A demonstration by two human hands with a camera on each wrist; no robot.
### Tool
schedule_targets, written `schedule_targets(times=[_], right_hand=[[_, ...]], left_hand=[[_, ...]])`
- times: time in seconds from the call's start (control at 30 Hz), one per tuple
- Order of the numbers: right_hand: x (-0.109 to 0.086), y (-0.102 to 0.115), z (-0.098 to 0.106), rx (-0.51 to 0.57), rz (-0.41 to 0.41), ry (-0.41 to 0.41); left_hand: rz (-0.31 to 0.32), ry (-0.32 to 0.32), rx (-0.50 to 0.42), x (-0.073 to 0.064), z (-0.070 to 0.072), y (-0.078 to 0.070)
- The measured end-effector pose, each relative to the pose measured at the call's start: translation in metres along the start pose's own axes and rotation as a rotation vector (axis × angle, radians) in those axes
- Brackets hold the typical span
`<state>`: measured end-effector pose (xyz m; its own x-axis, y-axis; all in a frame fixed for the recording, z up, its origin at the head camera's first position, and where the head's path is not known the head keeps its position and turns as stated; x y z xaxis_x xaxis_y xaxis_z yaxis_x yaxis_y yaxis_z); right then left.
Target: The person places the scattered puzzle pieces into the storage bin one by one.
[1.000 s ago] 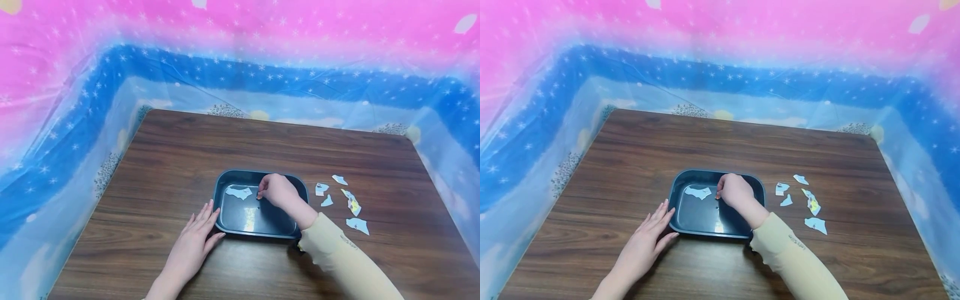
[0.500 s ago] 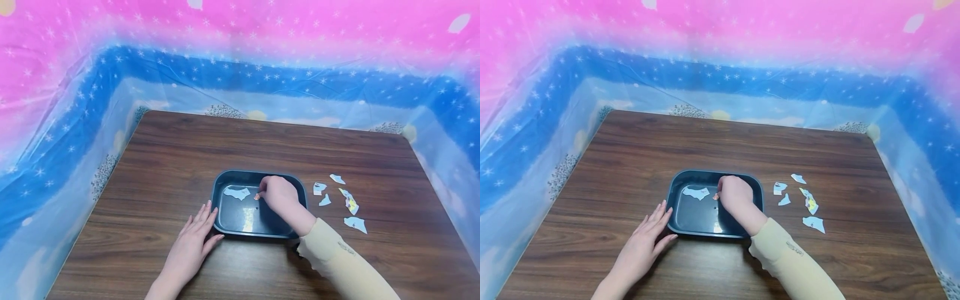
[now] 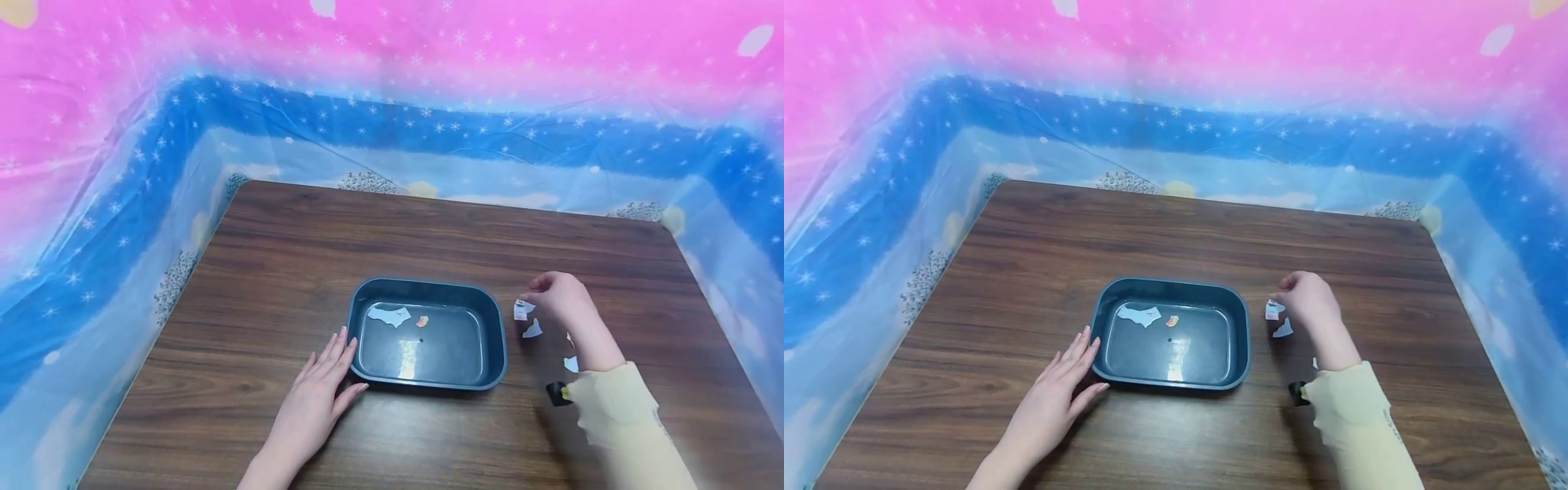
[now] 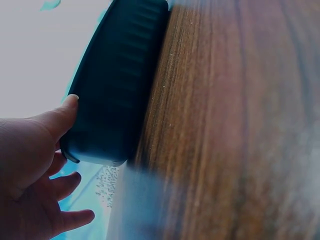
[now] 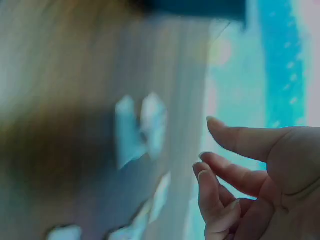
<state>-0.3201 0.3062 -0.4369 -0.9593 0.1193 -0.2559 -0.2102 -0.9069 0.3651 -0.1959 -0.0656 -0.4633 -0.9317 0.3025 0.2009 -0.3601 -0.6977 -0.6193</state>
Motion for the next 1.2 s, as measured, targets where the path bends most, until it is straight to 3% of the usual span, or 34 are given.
schedule_targets(times=[0.13,0.27,0.47,0.7,0.83,1.07,1.2], right_hand=[[0.008,-0.047,-0.018,-0.041,-0.12,0.111],[0.01,-0.061,-0.035,-0.103,-0.192,0.148],[0.013,-0.05,-0.046,-0.18,-0.211,0.112],[0.017,-0.033,-0.051,-0.12,-0.087,0.122],[0.017,-0.031,-0.052,-0.102,-0.079,0.121],[0.016,-0.025,-0.048,-0.056,-0.07,0.036],[0.006,-0.015,-0.03,-0.007,-0.058,-0.075]], left_hand=[[0.009,0.005,-0.002,0.0,-0.001,0.001],[0.002,-0.002,0.003,-0.001,-0.001,0.002],[-0.014,-0.011,0.02,-0.004,-0.002,0.002],[-0.017,-0.008,0.028,-0.005,-0.003,0.002],[-0.016,-0.012,0.025,-0.004,-0.002,0.002],[-0.006,-0.007,0.028,-0.004,-0.002,0.003],[0.006,0.005,0.026,-0.002,-0.003,0.003]])
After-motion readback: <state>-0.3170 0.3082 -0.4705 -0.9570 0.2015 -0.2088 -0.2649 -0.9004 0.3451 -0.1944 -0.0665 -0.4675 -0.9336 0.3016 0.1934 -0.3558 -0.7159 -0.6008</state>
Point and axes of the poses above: each hand's wrist, its own x-axis towards the middle knuckle, its own z-axis out of the back of the hand, y = z × x, the point moved 9 cm from there along x, towards the middle knuckle, and after that the axes turned 10 degrees about -x, right-handed, at the moved point
